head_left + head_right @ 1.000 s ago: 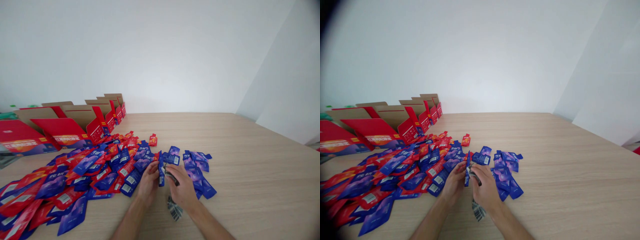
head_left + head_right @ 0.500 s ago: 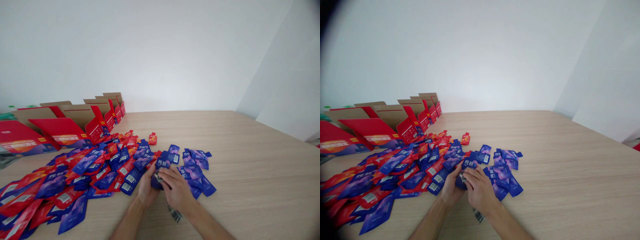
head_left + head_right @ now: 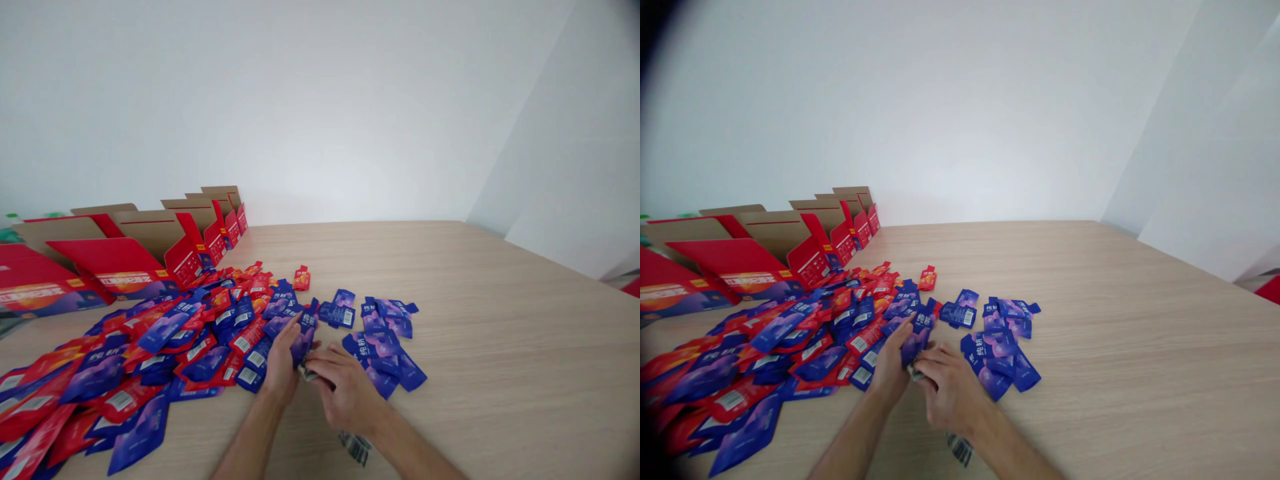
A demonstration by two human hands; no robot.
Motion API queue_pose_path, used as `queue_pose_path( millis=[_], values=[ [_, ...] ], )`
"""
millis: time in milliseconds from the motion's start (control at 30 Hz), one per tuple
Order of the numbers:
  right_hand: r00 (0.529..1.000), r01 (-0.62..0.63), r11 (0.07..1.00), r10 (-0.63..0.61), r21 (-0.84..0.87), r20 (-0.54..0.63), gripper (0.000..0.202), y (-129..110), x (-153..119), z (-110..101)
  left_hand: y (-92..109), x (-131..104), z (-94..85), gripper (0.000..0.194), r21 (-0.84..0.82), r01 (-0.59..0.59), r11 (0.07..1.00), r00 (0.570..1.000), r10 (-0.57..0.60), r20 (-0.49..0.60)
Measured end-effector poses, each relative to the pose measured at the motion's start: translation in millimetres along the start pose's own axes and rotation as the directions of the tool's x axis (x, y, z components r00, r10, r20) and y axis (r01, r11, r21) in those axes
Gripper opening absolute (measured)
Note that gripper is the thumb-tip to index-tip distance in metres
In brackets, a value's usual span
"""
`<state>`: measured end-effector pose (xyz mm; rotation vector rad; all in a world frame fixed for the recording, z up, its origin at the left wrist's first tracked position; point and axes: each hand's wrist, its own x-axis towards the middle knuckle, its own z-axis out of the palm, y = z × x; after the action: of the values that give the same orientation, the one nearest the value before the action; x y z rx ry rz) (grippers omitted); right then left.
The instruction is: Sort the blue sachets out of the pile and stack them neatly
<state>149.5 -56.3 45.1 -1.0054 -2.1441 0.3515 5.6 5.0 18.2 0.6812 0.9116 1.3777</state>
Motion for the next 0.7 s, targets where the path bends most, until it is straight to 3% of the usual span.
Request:
queue_pose_path(
  millis=[67, 100, 167, 233, 300, 433, 567, 700],
  values=[
    [0.994, -0.08, 0.996, 0.077, -0.037, -0.072, 0.028, 9, 0, -4, 9, 13, -8.6, 0.036, 0.101, -0.123, 0.987, 0.99, 0.129, -0.056],
    [0.986, -0.124, 0.99, 0.116, -0.06, -0.116, 0.028, 15, 0, -5, 12, 19, -13.0, 0.035, 0.29, -0.238, 0.927, 0.963, 0.263, -0.051],
    [0.965, -0.205, 0.973, 0.183, -0.104, -0.188, 0.027, 27, 0, -7, 14, 31, -19.7, 0.035, 0.582, -0.374, 0.722, 0.899, 0.437, 0.035],
    [0.946, -0.263, 0.955, 0.227, -0.139, -0.23, 0.027, 38, -1, -7, 8, 40, -20.0, 0.031, 0.717, -0.431, 0.548, 0.855, 0.502, 0.13],
    [0.935, -0.29, 0.941, 0.24, -0.174, -0.262, 0.026, 47, -2, -7, -4, 45, -11.4, 0.027, 0.721, -0.471, 0.509, 0.85, 0.479, 0.217],
    [0.906, -0.328, 0.913, 0.231, -0.244, -0.356, 0.025, 61, -4, -11, -34, 56, 26.5, 0.027, 0.661, -0.439, 0.609, 0.899, 0.286, 0.333],
    [0.88, -0.352, 0.891, 0.211, -0.286, -0.426, 0.02, 75, -7, -19, -57, 70, 61.6, 0.018, 0.711, -0.452, 0.538, 0.888, 0.199, 0.413],
    [0.865, -0.363, 0.888, 0.208, -0.282, -0.457, 0.022, 83, -8, -26, -69, 78, 75.8, 0.007, 0.756, -0.493, 0.431, 0.867, 0.166, 0.47]
  ],
)
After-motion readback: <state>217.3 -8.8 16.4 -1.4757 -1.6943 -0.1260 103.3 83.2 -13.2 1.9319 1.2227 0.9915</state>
